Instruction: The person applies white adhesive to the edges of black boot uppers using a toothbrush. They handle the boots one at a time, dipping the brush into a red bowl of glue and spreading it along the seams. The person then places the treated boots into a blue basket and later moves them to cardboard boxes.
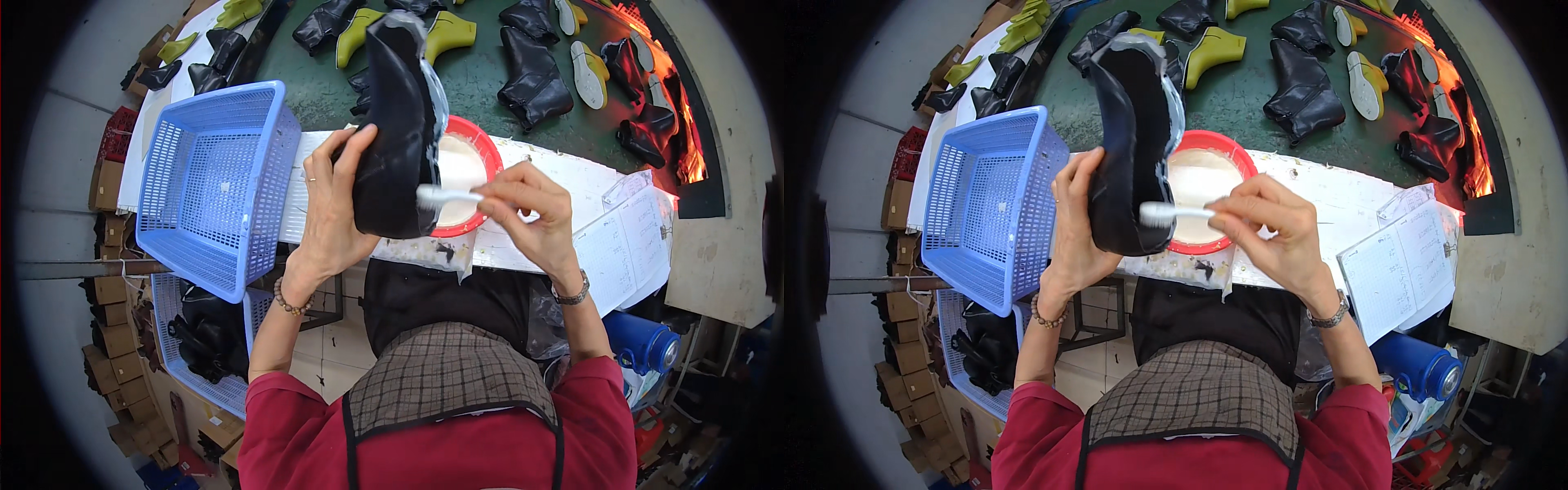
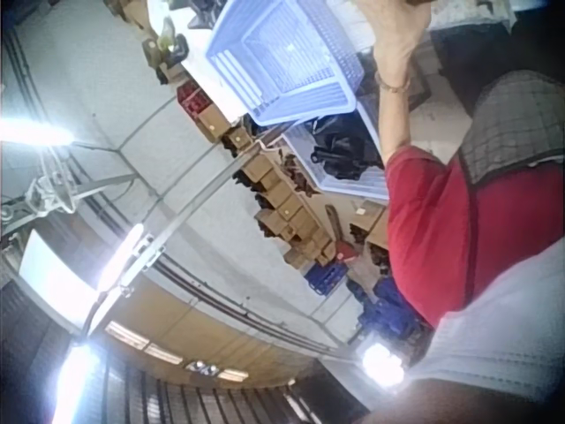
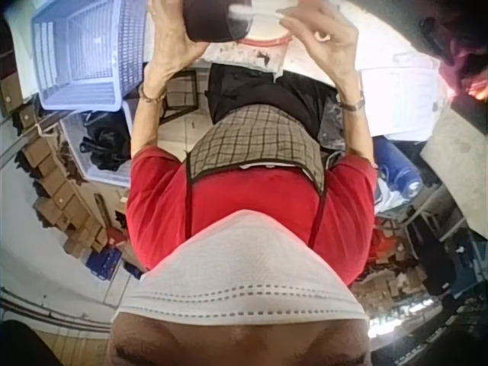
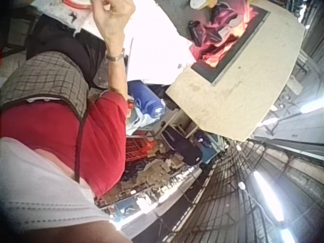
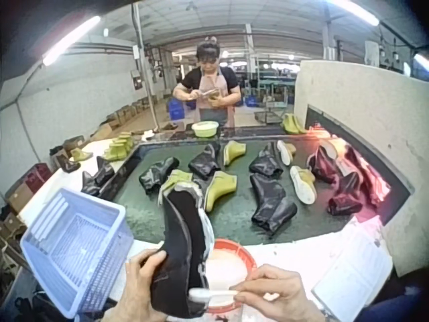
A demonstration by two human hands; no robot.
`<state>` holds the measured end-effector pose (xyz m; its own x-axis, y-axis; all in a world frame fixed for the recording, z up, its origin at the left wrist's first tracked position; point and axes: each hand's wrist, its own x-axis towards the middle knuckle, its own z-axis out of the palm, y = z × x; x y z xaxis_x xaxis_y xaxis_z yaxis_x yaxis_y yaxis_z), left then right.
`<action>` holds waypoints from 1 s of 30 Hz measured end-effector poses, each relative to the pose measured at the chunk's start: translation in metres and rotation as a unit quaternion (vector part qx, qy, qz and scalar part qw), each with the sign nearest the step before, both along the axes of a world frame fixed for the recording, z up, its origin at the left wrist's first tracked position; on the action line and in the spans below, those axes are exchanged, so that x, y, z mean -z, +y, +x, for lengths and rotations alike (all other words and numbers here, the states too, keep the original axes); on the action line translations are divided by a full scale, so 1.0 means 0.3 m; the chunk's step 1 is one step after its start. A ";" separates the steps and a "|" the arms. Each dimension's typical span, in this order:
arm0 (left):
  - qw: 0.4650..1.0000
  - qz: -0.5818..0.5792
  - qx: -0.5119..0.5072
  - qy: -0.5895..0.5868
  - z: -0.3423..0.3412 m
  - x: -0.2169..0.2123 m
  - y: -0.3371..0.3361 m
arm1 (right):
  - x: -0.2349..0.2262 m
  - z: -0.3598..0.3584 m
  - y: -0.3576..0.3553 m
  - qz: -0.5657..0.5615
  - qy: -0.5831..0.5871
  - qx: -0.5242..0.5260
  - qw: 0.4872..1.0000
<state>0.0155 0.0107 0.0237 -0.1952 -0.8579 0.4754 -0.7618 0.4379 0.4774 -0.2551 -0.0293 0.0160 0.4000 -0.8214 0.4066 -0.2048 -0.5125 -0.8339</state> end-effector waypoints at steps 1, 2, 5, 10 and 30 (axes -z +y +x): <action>1.000 -0.004 0.007 -0.010 -0.001 0.000 0.004 | -0.014 0.012 -0.006 -0.008 -0.007 0.030 1.000; 1.000 -0.008 0.014 -0.020 -0.001 0.000 0.009 | -0.011 0.011 -0.016 -0.010 -0.006 0.043 0.999; 0.998 -0.015 0.041 0.034 0.004 0.012 0.020 | 0.005 0.001 -0.053 -0.029 -0.001 0.082 0.996; 0.997 -0.009 0.057 0.051 0.018 0.014 0.033 | 0.013 0.002 -0.104 -0.057 0.004 0.102 0.993; 0.990 -0.107 -0.065 -0.058 0.043 0.050 -0.014 | -0.026 0.031 0.046 0.048 0.030 -0.057 0.997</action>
<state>0.0283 0.0066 0.0087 -0.1541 -0.7613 0.6298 -0.8627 0.4144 0.2899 -0.2459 -0.0154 0.0239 0.5144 -0.8033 0.3000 -0.2012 -0.4532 -0.8684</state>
